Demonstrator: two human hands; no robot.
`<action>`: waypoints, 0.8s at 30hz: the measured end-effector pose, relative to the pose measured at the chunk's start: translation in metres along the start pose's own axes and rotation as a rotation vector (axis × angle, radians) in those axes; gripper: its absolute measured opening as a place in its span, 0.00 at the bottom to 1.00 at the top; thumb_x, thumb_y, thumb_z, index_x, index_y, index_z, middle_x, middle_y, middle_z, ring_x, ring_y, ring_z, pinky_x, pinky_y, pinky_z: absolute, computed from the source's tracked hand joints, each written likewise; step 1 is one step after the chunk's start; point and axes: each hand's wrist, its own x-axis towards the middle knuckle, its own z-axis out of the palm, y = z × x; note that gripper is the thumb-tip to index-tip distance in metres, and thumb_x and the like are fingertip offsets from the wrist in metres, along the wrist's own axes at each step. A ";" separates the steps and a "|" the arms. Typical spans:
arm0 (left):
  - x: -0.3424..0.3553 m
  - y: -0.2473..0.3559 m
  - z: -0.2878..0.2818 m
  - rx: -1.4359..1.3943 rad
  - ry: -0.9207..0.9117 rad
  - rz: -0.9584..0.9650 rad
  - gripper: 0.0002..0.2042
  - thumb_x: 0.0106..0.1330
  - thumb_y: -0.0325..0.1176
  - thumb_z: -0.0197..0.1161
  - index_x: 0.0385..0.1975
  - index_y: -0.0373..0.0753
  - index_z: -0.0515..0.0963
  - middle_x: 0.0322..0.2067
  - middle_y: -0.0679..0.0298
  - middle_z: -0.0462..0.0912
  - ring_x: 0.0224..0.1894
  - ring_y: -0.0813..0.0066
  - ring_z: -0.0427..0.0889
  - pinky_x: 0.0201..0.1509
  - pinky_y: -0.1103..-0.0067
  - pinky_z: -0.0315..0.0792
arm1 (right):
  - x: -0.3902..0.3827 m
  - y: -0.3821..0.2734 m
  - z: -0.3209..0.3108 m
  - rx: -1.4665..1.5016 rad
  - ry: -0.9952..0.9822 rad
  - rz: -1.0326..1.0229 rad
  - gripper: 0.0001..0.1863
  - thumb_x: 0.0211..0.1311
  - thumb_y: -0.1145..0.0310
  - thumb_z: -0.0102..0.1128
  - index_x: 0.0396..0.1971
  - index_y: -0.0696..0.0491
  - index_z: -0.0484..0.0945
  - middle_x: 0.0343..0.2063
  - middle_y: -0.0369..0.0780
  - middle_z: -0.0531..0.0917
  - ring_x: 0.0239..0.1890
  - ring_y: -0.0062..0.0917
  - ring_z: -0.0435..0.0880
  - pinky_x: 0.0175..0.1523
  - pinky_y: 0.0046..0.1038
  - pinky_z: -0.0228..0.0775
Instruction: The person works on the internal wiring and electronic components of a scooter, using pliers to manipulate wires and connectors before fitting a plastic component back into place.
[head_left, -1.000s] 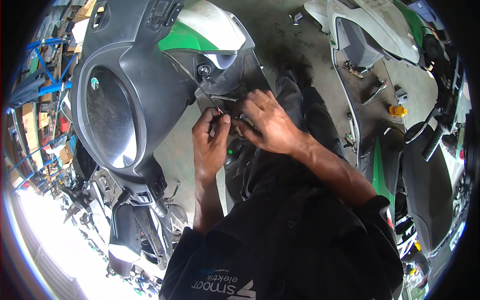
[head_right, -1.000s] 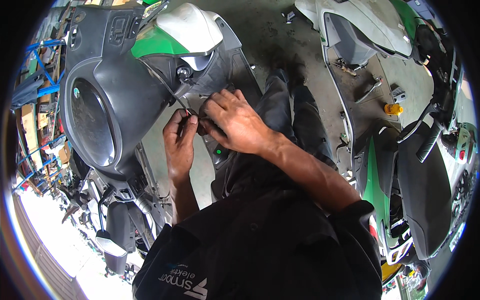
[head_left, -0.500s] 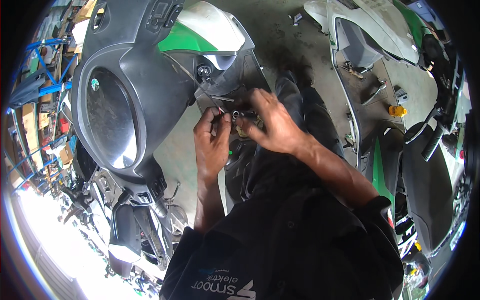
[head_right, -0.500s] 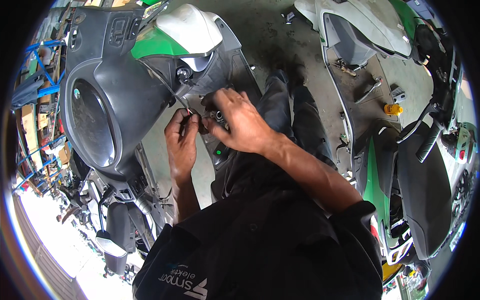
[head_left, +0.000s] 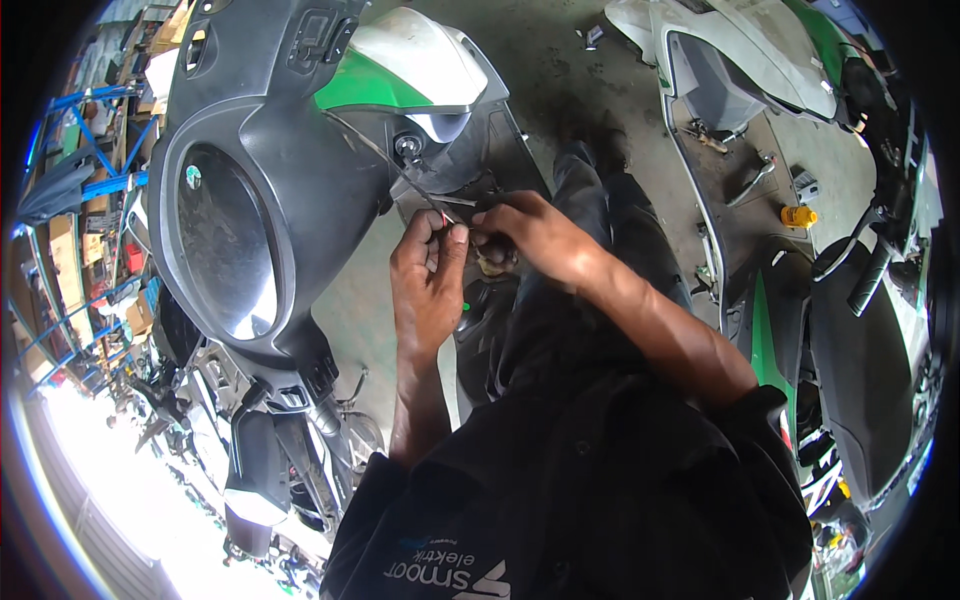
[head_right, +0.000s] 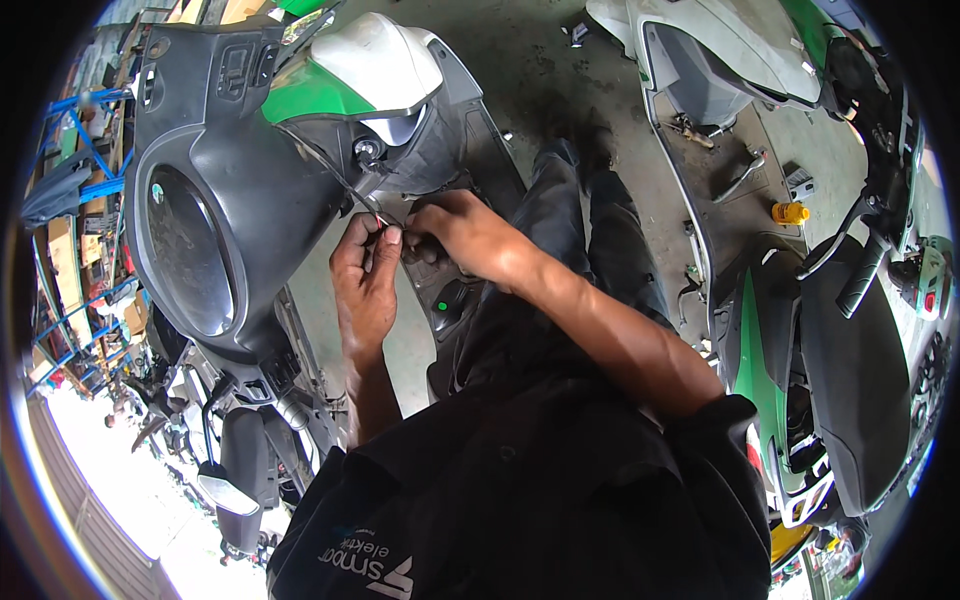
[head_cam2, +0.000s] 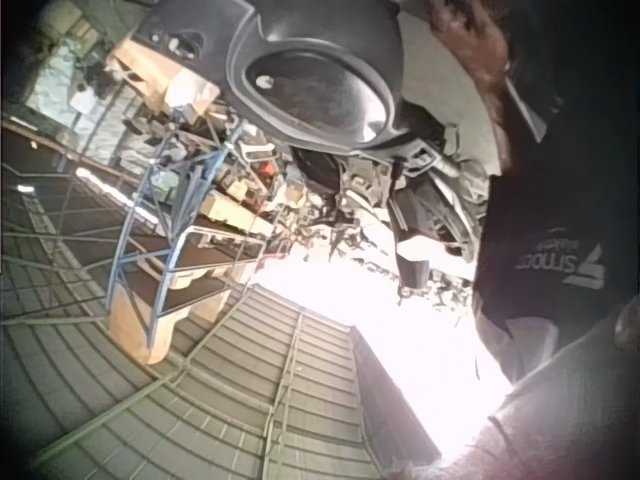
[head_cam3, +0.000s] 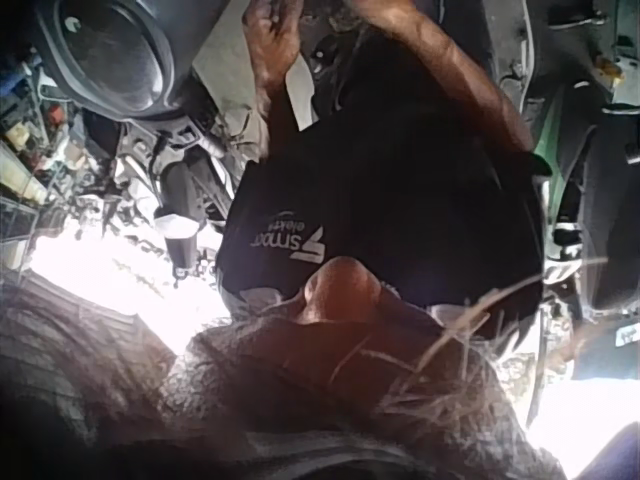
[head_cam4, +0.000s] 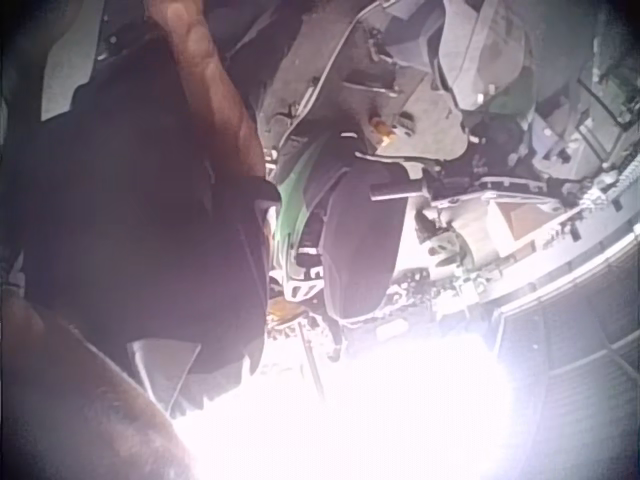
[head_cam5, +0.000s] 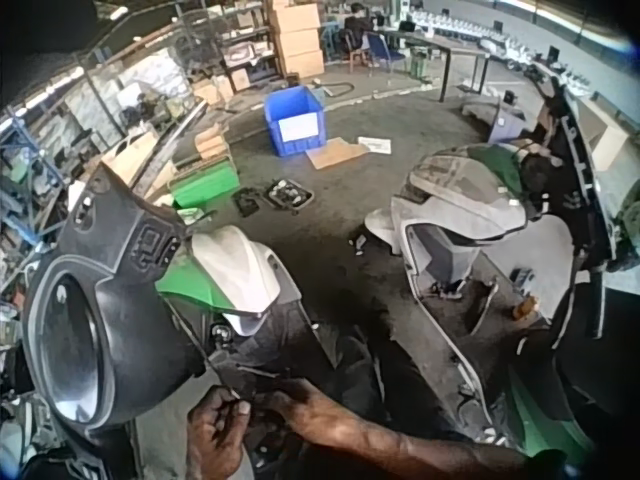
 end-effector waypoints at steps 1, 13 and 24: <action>0.000 -0.003 -0.002 0.028 -0.003 0.007 0.03 0.75 0.25 0.57 0.38 0.33 0.73 0.28 0.69 0.77 0.31 0.87 0.74 0.35 0.86 0.70 | -0.007 -0.004 0.004 -0.272 0.087 -0.193 0.18 0.73 0.59 0.52 0.33 0.60 0.76 0.25 0.46 0.79 0.28 0.33 0.79 0.35 0.35 0.69; 0.005 -0.008 0.003 0.022 -0.021 0.000 0.04 0.74 0.27 0.59 0.37 0.34 0.72 0.26 0.71 0.74 0.29 0.89 0.68 0.34 0.86 0.68 | -0.015 0.005 0.017 0.316 0.113 -0.013 0.07 0.68 0.70 0.50 0.33 0.59 0.72 0.29 0.39 0.79 0.28 0.22 0.75 0.32 0.28 0.66; 0.005 -0.005 0.004 -0.054 -0.005 -0.041 0.04 0.73 0.24 0.59 0.34 0.34 0.73 0.24 0.73 0.72 0.28 0.90 0.67 0.33 0.86 0.66 | -0.025 -0.008 0.004 -1.121 0.321 -0.862 0.13 0.62 0.66 0.63 0.38 0.60 0.73 0.37 0.49 0.79 0.40 0.46 0.79 0.49 0.45 0.65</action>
